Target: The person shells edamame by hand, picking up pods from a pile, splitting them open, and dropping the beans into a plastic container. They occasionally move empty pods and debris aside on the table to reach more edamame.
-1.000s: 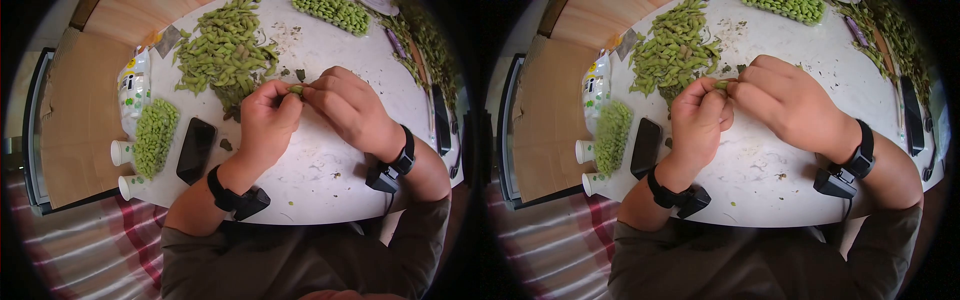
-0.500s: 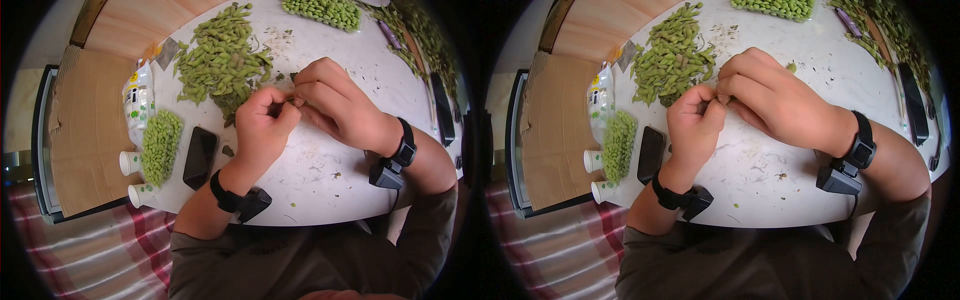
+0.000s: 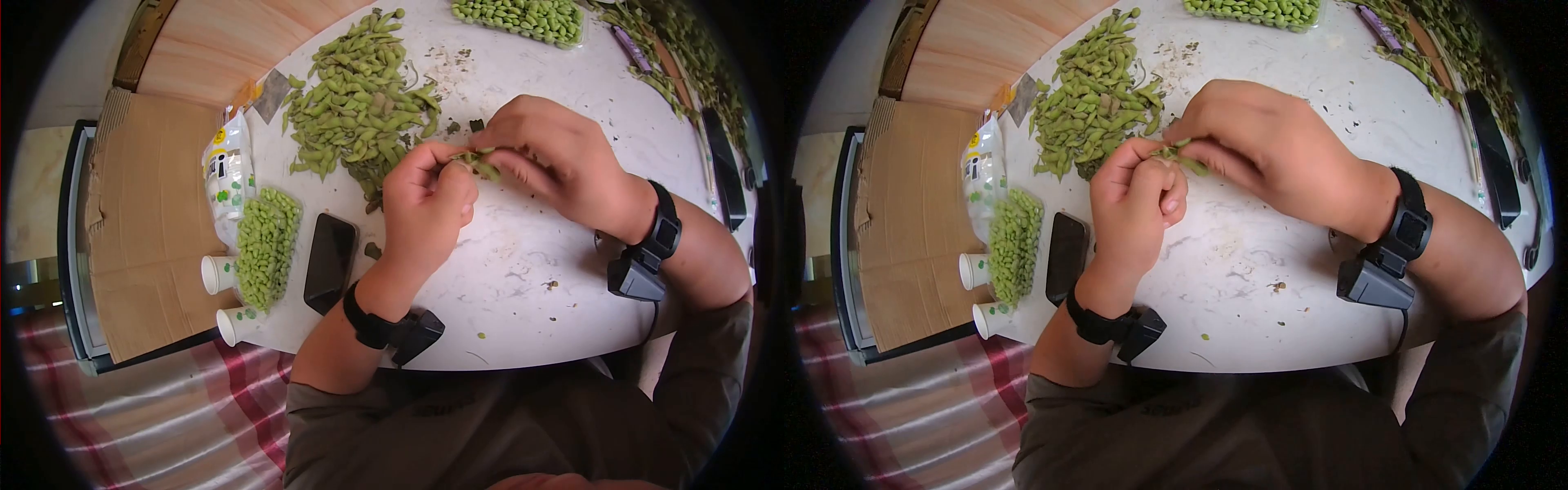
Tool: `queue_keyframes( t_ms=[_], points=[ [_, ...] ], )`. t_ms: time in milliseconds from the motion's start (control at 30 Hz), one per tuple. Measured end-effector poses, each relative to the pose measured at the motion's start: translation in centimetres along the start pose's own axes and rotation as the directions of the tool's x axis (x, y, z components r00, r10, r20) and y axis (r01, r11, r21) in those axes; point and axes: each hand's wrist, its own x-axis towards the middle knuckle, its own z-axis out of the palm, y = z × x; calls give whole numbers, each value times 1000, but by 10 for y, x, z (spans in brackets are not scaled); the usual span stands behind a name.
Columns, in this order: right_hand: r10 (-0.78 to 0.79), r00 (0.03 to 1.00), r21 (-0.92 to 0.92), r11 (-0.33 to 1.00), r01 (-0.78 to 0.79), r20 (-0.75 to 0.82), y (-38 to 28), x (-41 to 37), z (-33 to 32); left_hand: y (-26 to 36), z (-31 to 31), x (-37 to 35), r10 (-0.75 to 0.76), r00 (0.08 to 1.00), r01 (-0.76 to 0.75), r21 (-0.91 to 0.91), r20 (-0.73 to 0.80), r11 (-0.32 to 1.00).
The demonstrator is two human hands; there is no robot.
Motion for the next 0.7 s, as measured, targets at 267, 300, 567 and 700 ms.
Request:
queue_keyframes(
  t_ms=[267,300,567,700],
  points=[
    [627,748,686,448,-573,215,10,0,-5,2,5,4,-16,998,13,-40,-64,999],
    [570,785,744,410,-528,243,15,-4,0,0,5,5,-3,999,2,-14,-37,1000],
    [471,870,331,805,-492,147,-6,2,6,-4,0,5,43,997,-43,-4,70,999],
    [475,872,348,803,-484,119,-5,-1,6,-7,-1,7,61,996,-60,-25,62,998]
  ],
)
